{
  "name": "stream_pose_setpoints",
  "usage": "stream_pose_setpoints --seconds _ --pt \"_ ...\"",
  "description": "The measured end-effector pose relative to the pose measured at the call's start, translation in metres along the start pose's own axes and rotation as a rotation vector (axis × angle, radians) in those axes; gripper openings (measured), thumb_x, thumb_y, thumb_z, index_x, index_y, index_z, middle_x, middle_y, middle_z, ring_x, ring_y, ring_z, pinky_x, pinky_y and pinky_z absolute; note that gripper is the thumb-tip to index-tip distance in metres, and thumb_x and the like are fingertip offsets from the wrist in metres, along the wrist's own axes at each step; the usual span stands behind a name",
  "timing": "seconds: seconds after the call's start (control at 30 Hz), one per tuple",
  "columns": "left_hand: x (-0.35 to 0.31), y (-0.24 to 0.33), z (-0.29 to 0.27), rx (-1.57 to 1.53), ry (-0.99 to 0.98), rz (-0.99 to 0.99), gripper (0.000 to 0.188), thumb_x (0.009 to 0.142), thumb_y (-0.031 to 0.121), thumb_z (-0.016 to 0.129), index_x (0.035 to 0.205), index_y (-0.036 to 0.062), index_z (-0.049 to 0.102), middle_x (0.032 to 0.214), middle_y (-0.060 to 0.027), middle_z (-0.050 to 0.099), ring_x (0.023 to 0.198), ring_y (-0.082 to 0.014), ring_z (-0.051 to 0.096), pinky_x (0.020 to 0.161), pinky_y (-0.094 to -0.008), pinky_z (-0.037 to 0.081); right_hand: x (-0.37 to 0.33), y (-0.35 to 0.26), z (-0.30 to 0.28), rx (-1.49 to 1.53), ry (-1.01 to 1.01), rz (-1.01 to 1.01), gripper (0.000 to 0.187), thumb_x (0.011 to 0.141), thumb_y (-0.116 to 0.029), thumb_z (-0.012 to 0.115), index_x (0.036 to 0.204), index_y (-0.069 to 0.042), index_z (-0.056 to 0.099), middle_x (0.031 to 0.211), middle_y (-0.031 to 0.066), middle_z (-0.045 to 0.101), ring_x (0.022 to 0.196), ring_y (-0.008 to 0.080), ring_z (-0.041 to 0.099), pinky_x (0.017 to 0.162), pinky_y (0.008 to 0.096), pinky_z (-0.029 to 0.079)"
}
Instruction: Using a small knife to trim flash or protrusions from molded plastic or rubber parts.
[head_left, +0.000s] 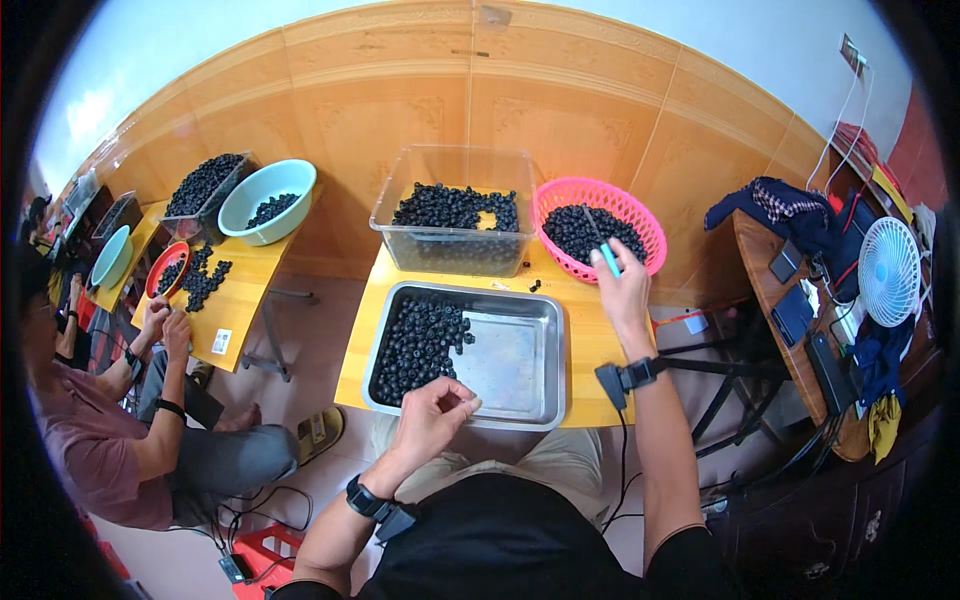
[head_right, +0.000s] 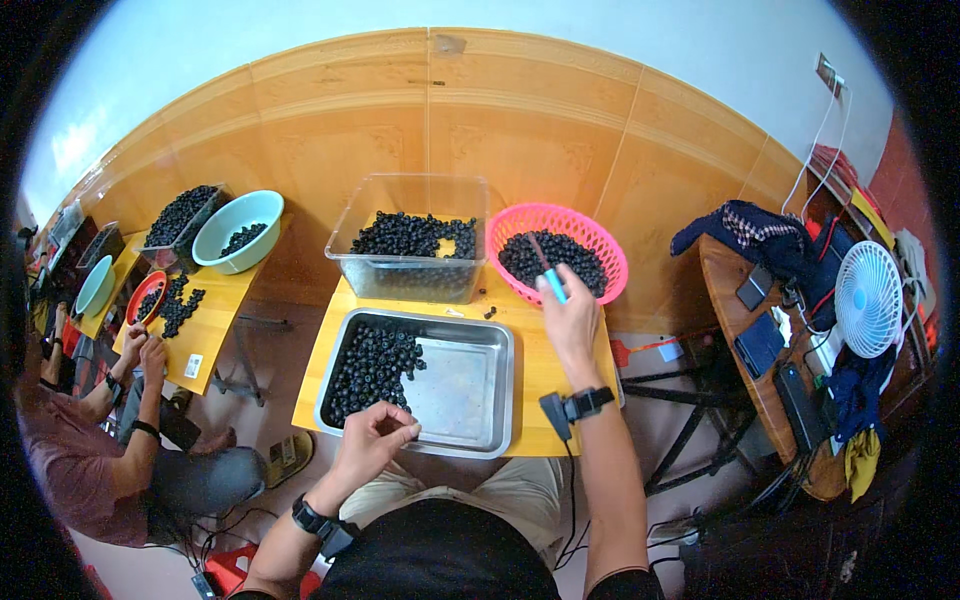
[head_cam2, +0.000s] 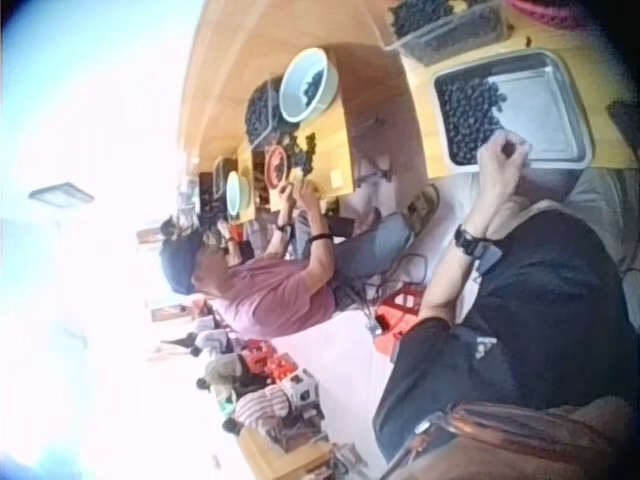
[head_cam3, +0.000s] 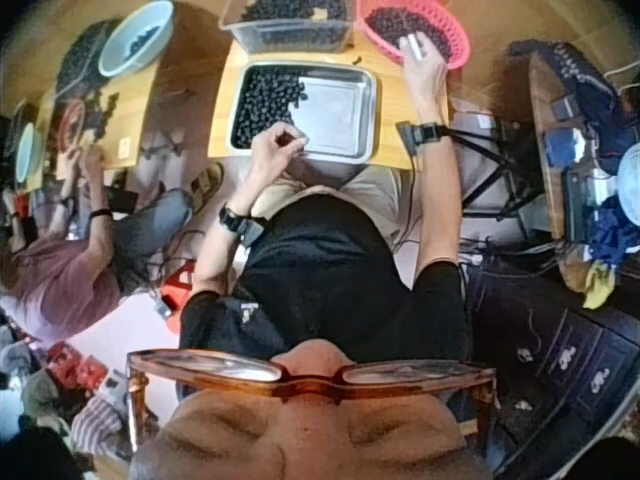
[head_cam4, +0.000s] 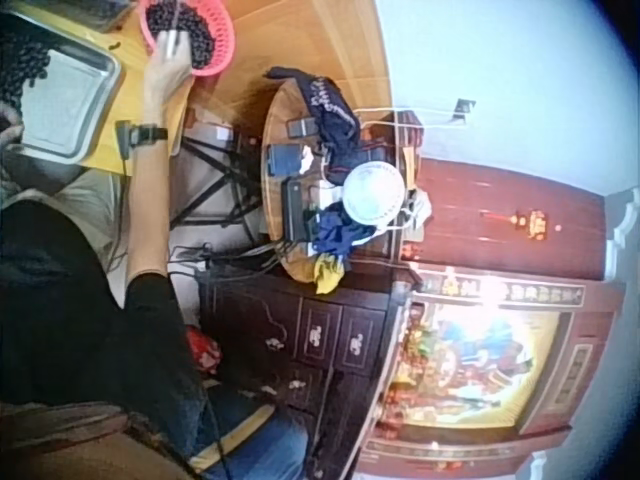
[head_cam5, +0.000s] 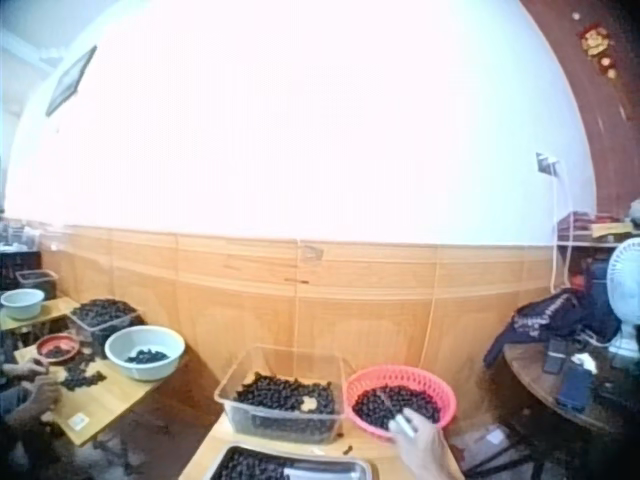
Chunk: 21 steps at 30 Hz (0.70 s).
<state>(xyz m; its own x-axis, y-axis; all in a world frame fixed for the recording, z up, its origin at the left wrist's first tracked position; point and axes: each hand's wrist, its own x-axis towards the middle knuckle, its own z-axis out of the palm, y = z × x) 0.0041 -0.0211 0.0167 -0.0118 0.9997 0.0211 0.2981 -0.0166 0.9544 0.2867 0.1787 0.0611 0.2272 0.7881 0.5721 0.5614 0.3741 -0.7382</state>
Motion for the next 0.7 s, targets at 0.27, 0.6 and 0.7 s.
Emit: stream_pose_setpoints --seconds 0.27,0.6,0.7 --pt "0.047 -0.009 -0.011 0.76 0.088 0.409 0.021 0.081 0.011 0.073 0.102 0.0058 0.072 0.101 -0.0107 0.068 0.098 -0.0303 0.063 0.083 -0.0418 0.054 -0.071 0.007 0.001 0.123 -0.086 0.036 0.036 0.088 -0.018 0.074 0.117 0.004 0.068 0.083 0.0119 0.072 0.073 0.0129 0.066 0.067 0.0312 0.052" --pt "0.096 -0.021 0.005 1.287 -0.121 0.544 0.012 0.084 0.009 0.059 0.086 0.0047 0.07 0.097 -0.0128 0.066 0.1 -0.0293 0.063 0.084 -0.0402 0.054 -0.148 -0.012 -0.03 0.198 -0.246 0.173 0.03 0.089 -0.011 0.074 0.112 0.006 0.069 0.085 0.0121 0.072 0.075 0.0117 0.065 0.068 0.0277 0.052" --pt "0.099 -0.022 0.003 1.313 -0.142 0.53 0.012 0.083 0.009 0.06 0.086 0.003 0.07 0.096 -0.0138 0.066 0.096 -0.0288 0.065 0.082 -0.0405 0.055 -0.159 -0.013 -0.037 0.207 -0.244 0.174 0.027 0.089 -0.009 0.073 0.111 0.007 0.07 0.086 0.0117 0.073 0.076 0.012 0.066 0.068 0.0275 0.053"
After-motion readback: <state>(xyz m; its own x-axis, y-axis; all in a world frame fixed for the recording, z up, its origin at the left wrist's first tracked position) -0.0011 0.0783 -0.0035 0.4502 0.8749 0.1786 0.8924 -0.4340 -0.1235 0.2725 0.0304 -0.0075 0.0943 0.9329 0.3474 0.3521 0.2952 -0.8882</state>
